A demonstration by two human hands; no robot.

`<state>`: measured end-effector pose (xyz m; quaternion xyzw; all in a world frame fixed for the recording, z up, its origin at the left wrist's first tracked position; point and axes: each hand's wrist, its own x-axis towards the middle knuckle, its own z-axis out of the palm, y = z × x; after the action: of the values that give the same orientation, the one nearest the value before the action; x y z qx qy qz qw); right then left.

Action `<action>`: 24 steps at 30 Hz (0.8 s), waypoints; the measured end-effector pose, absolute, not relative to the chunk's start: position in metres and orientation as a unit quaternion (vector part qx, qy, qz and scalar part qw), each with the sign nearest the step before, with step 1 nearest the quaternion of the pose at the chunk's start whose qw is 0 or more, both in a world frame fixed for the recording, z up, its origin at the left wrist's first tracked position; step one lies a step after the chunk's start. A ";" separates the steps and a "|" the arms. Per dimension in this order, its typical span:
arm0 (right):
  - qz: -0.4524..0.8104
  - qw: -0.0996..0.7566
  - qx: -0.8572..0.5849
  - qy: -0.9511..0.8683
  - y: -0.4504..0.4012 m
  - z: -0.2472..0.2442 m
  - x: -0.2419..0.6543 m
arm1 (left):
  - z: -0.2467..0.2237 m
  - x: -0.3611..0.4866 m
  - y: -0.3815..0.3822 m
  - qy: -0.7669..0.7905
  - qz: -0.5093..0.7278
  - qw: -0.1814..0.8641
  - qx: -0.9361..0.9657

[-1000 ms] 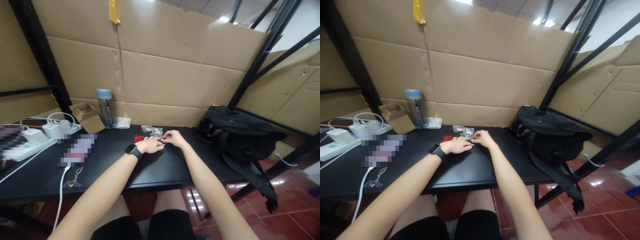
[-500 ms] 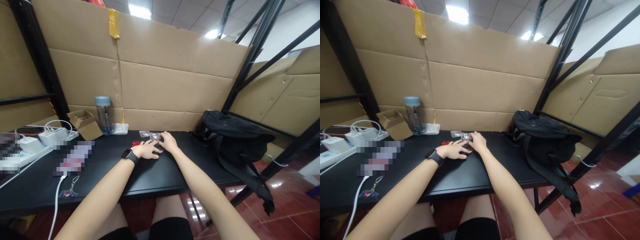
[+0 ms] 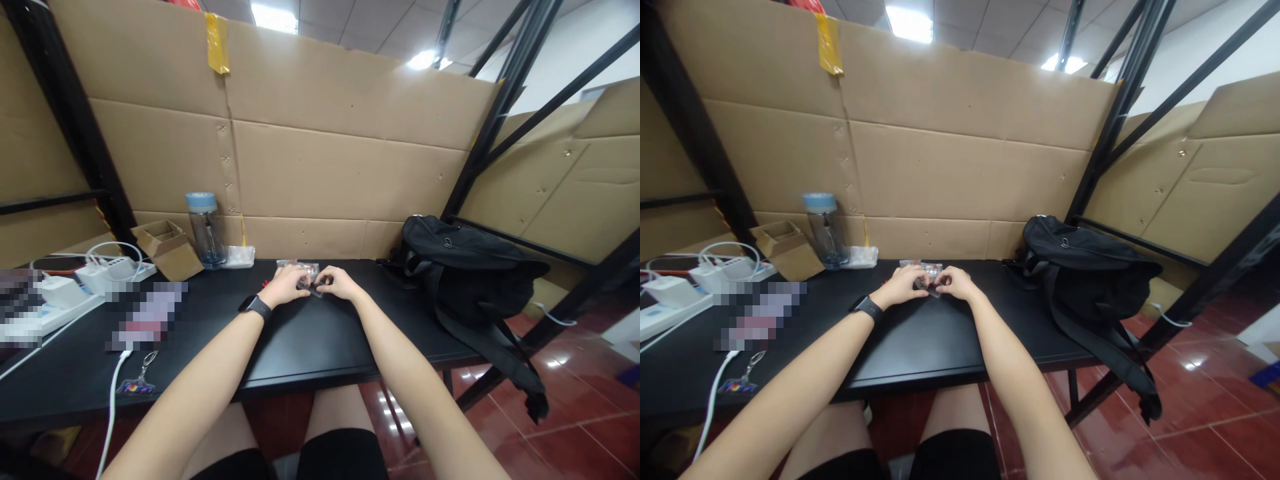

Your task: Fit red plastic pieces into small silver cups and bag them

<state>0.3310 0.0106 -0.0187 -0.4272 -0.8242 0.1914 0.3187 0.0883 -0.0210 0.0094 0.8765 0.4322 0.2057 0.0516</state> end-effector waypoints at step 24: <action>0.056 0.198 -0.503 -0.839 0.000 -0.011 0.321 | -0.012 0.097 -0.015 0.509 0.150 0.014 0.848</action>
<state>0.3210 0.0005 -0.0112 -0.5034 -0.8392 0.0562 0.1982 0.0966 -0.0155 -0.0120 0.8475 0.5089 0.1500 0.0141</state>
